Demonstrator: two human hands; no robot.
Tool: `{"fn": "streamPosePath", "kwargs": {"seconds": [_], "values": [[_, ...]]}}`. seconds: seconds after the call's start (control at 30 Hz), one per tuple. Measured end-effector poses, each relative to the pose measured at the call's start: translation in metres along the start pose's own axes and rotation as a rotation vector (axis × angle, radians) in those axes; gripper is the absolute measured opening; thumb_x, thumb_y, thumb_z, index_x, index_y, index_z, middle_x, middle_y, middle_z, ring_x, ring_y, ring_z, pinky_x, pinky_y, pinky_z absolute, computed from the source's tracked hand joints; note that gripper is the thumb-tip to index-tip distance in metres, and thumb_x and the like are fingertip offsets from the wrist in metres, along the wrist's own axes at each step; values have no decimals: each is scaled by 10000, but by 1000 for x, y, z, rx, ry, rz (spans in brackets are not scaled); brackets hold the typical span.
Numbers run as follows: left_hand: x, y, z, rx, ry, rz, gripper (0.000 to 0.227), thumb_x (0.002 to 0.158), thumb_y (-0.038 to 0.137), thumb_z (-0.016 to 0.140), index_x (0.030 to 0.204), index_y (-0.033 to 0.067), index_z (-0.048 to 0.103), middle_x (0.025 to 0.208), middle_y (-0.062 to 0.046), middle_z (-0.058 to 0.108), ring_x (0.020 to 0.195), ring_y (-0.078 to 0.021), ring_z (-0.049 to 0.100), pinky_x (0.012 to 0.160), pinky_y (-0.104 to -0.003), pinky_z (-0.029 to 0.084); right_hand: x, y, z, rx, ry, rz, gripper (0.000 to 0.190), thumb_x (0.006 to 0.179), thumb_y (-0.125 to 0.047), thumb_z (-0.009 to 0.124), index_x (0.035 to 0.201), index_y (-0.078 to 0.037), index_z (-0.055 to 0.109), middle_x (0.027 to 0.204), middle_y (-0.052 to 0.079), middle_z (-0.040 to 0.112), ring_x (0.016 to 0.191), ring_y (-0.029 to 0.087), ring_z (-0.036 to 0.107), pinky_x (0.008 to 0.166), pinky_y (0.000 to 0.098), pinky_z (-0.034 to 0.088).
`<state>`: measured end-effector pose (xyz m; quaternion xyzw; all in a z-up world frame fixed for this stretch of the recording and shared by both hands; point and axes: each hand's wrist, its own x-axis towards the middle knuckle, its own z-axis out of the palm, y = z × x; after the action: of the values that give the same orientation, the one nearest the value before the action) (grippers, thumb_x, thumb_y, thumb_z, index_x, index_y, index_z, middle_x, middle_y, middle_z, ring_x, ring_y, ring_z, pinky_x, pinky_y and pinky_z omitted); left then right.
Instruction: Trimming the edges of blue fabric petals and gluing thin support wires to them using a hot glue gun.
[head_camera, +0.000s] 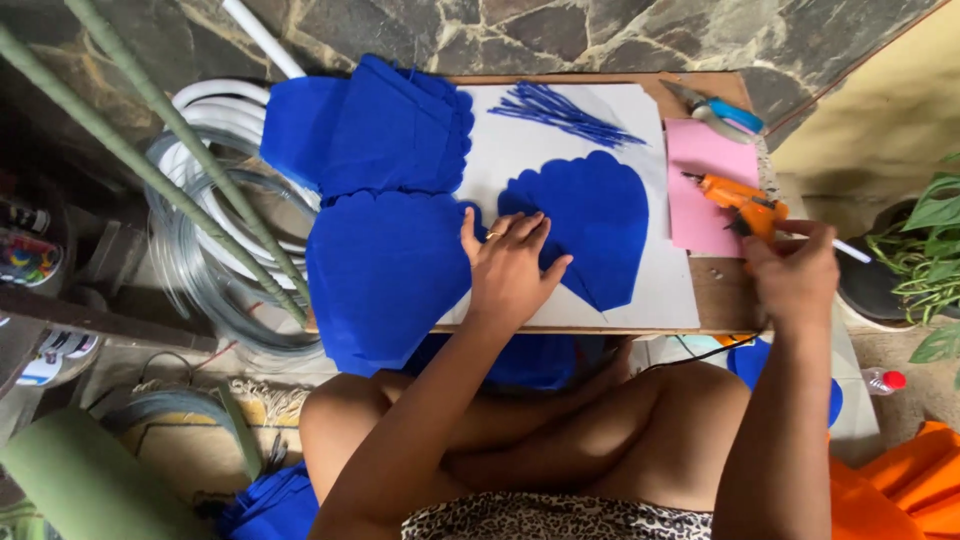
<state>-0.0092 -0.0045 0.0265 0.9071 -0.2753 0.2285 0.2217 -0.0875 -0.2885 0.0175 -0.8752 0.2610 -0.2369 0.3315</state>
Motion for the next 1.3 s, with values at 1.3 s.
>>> {"fn": "streamPosePath", "kwargs": {"seconds": [1.3], "values": [[-4,-12,23,-86,216,-29,399,610,362,710,894,84,675,884,-50,594,854,-215,582,1022,-621,80,-42,-95,88,801,-337,163,510,897,-157,604,1185,176,347,797,200,554,629,200,616,538,297,564]]}}
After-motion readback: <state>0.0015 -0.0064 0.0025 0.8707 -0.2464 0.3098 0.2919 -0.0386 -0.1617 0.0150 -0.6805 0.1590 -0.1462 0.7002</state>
